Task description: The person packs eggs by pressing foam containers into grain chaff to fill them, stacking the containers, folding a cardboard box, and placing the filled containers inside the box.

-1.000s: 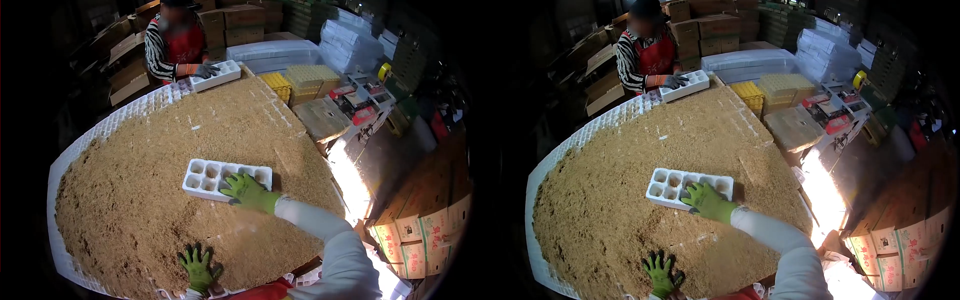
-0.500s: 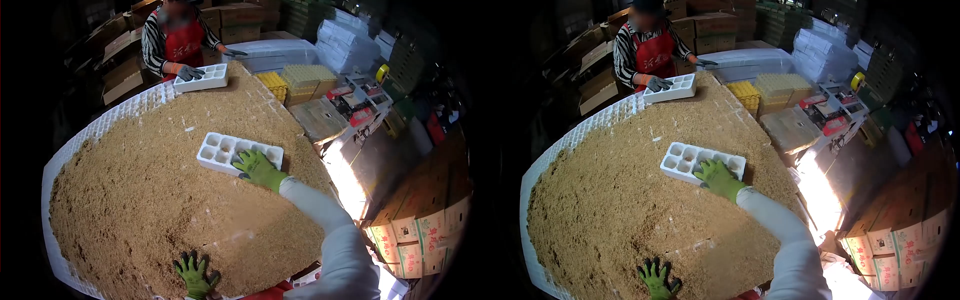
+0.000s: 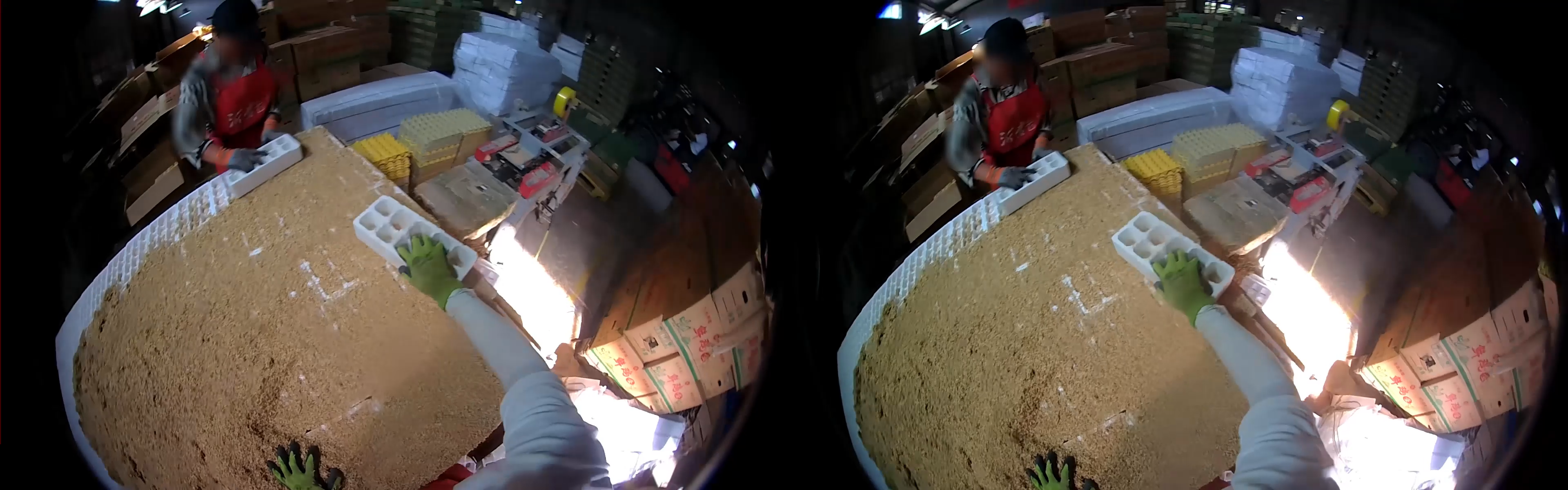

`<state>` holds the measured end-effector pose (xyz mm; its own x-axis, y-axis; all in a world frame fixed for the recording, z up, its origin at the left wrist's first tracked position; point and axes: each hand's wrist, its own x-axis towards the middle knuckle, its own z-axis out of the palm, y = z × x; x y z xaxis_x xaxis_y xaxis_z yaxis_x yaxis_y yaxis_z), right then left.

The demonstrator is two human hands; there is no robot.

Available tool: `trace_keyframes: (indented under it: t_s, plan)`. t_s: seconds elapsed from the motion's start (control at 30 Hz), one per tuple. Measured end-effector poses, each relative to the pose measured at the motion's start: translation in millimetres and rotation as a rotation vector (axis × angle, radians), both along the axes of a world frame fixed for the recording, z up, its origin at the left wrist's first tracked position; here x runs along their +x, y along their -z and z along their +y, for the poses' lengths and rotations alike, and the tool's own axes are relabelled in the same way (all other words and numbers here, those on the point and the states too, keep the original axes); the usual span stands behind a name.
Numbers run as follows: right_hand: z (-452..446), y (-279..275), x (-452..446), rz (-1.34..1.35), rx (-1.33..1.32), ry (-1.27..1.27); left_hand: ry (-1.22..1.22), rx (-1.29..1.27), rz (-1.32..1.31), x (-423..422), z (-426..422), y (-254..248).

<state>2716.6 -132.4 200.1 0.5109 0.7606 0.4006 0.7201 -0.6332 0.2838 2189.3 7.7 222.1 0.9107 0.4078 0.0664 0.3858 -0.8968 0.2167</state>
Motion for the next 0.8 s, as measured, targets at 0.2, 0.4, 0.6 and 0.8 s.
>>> trace_keyframes:
  t_s: [0.2,0.4,0.6,0.8]
  plan:
    - [-65,-42,-53,0.233,0.044,0.567,0.029,0.057,-0.053,-1,-3,-1]
    - [-149,-39,-162,0.214,0.125,0.462,0.009,0.043,-0.005,-2,-10,-23]
    - [-126,38,-232,0.534,0.773,0.157,0.076,0.12,-0.048,-11,-13,-27]
    - [19,-43,-375,0.242,0.064,0.119,0.266,0.16,-0.144,-46,20,-45]
